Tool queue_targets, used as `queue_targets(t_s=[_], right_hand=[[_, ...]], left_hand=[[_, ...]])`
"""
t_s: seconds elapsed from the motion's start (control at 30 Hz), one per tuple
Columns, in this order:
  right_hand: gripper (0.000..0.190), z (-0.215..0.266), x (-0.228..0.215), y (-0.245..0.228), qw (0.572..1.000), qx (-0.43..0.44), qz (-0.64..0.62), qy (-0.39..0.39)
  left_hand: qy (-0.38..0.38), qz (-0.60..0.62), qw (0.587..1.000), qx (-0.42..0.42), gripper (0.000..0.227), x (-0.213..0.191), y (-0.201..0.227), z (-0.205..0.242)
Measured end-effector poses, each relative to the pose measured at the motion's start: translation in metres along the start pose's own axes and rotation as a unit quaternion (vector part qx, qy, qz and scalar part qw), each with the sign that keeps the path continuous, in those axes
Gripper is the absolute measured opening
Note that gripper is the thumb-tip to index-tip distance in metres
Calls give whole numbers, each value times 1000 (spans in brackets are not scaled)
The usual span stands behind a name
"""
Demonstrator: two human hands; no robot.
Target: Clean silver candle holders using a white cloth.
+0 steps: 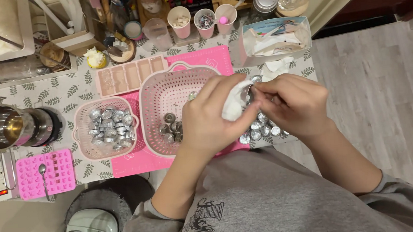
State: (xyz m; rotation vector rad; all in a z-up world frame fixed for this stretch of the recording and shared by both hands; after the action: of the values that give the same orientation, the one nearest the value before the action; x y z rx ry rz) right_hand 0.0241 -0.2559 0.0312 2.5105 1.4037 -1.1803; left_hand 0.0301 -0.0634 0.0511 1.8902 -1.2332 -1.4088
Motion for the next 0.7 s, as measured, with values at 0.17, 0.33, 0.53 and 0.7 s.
queue_targets(t_s=[0.17, 0.33, 0.53, 0.7], right_hand=[[12, 6, -12, 7, 1000, 10, -3, -20], [10, 15, -23, 14, 993, 82, -75, -28], [9, 21, -41, 14, 985, 117, -124, -6], [16, 29, -49, 24, 963, 158, -216, 1]], left_hand=[[-20, -1, 1000, -12, 24, 17, -4, 3], [-52, 34, 998, 2, 23, 27, -5, 5], [-96, 141, 985, -14, 23, 34, 3, 7], [-89, 185, 977, -50, 23, 46, 6, 14]])
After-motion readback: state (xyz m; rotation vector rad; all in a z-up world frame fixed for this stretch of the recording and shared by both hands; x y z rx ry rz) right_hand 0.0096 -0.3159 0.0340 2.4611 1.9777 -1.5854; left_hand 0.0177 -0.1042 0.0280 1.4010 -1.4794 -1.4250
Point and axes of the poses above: each hand's wrist, its own z-axis away from the middle knuckle, its own x-axis out of the palm, y = z × x, the point moved 1 cm from there along -z, towards the middle knuckle, and after that the axes turned 11 degrees about -x, right-handed, at the moved point
